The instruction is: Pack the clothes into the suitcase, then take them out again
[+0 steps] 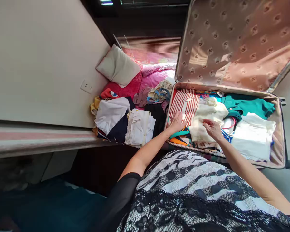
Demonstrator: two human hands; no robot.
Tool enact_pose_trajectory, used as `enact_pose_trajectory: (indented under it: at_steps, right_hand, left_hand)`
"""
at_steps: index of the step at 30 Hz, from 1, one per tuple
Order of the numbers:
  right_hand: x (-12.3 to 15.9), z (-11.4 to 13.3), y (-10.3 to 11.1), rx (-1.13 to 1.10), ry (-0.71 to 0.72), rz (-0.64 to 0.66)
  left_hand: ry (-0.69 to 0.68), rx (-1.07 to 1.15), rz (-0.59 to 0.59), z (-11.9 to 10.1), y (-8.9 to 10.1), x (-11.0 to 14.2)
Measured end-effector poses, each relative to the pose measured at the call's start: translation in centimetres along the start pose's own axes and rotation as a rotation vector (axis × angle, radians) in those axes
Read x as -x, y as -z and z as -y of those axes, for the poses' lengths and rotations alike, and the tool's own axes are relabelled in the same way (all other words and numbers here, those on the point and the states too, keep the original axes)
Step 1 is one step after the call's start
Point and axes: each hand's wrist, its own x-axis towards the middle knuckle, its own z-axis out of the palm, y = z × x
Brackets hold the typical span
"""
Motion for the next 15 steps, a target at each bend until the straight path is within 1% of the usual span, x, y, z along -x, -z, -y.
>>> enact_pose_trajectory:
  at_steps: [2,5,7,9,10,12,15]
  right_hand:
    - [1.6,-0.8,0.5,-0.053,-0.045,0.005]
    - [3.3,-1.9,1.5,-0.122,-0.102,0.019]
    - [4.1,-2.7,2.3,-0.156,-0.124,0.015]
    - [4.5,-3.3,3.0,-0.195,-0.136,0.006]
    - [4.5,-3.5,3.3,-0.216,-0.141,0.004]
    - [4.3,-3.6,3.6,-0.267,-0.152,0.018]
    - [2.8,-2.4,3.1,-0.392,-0.211,0.1]
  left_hand:
    - [0.067,-0.127,0.034,-1.9,-2.0,-2.7]
    - [0.269,-0.267,0.067,-4.0,-4.7,-5.4]
    - [0.398,-0.324,0.073,-4.7,-5.9,-6.4]
    - [0.446,-0.353,0.051,-4.6,-6.3,-7.0]
    - [0.438,-0.35,0.034,-4.3,-6.0,-7.2]
    - [0.396,-0.285,0.028,-3.4,-4.5,-7.7]
    - [0.358,-0.162,0.043,-1.9,-0.6,-8.8]
